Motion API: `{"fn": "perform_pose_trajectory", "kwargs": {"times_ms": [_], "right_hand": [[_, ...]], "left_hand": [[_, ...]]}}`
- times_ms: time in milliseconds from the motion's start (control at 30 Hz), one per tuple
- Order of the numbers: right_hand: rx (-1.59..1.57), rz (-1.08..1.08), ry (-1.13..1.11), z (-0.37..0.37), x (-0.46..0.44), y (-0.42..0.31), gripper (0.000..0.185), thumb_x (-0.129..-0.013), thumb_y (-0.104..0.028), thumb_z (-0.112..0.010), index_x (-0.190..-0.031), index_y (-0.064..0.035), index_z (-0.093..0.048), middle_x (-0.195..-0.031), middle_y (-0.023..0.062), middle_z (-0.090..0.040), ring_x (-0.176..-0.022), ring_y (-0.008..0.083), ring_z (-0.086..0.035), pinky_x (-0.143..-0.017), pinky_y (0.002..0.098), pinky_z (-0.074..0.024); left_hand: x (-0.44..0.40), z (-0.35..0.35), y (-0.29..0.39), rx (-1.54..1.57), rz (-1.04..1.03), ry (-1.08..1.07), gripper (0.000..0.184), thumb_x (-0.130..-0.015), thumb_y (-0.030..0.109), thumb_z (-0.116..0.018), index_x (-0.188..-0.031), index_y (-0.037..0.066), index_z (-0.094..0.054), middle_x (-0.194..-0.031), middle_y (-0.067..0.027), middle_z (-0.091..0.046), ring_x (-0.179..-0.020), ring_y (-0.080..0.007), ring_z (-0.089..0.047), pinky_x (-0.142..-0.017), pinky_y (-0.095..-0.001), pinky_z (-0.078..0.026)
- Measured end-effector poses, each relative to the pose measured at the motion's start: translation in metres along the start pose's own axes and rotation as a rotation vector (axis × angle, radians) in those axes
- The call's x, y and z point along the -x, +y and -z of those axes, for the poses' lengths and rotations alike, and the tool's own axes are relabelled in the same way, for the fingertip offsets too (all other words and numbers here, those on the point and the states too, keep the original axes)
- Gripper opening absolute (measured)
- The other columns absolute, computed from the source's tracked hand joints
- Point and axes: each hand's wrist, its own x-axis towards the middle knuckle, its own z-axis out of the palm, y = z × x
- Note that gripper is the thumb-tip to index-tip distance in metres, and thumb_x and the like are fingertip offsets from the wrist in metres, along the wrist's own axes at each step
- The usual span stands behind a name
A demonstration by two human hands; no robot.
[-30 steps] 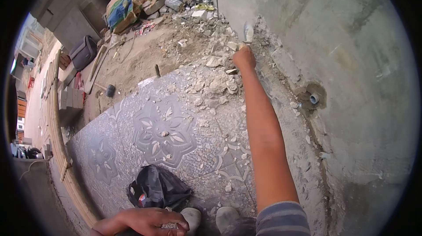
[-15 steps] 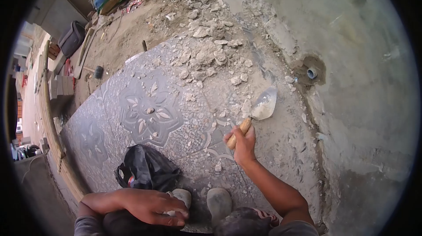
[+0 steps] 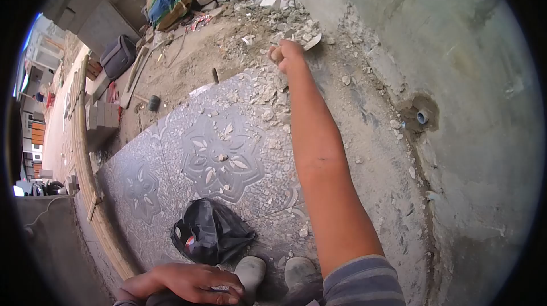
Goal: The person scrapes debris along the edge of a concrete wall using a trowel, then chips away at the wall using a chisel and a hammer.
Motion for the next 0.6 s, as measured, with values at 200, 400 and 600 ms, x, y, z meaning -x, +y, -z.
{"fn": "perform_pose_trajectory", "kwargs": {"times_ms": [200,400,600], "right_hand": [[1.154,0.256,0.013,0.076,0.108,-0.046,0.040,-0.088,-0.014,-0.066,-0.123,-0.0027,-0.052,-0.095,0.0169,-0.062,-0.077,0.0266,-0.066,-0.063,0.0409,-0.0558],[1.734,0.185,-0.443,0.195,0.311,0.002,0.052,-0.081,-0.024,-0.079,-0.123,-0.0053,-0.054,-0.109,0.0213,-0.069,-0.100,0.0383,-0.068,-0.084,0.0441,-0.0531],[1.745,0.148,-1.118,0.249,0.385,0.090,0.040,-0.087,-0.026,-0.070,-0.120,-0.0049,-0.062,-0.109,0.0202,-0.067,-0.094,0.0411,-0.068,-0.085,0.0481,-0.0545]], "left_hand": [[0.006,-0.003,-0.007,-0.044,-0.027,-0.017,0.037,-0.103,0.033,-0.056,-0.122,0.001,-0.058,-0.110,-0.0173,-0.069,-0.103,-0.0342,-0.067,-0.088,-0.0437,-0.052],[-0.018,-0.004,-0.009,-0.091,0.013,-0.216,0.036,-0.103,0.025,-0.056,-0.125,-0.003,-0.055,-0.121,-0.0188,-0.064,-0.115,-0.0347,-0.063,-0.093,-0.0450,-0.050],[-0.039,-0.014,-0.002,-0.112,-0.077,-0.245,0.030,-0.103,0.026,-0.055,-0.112,-0.003,-0.057,-0.108,-0.0199,-0.066,-0.103,-0.0370,-0.066,-0.087,-0.0458,-0.051]]}}
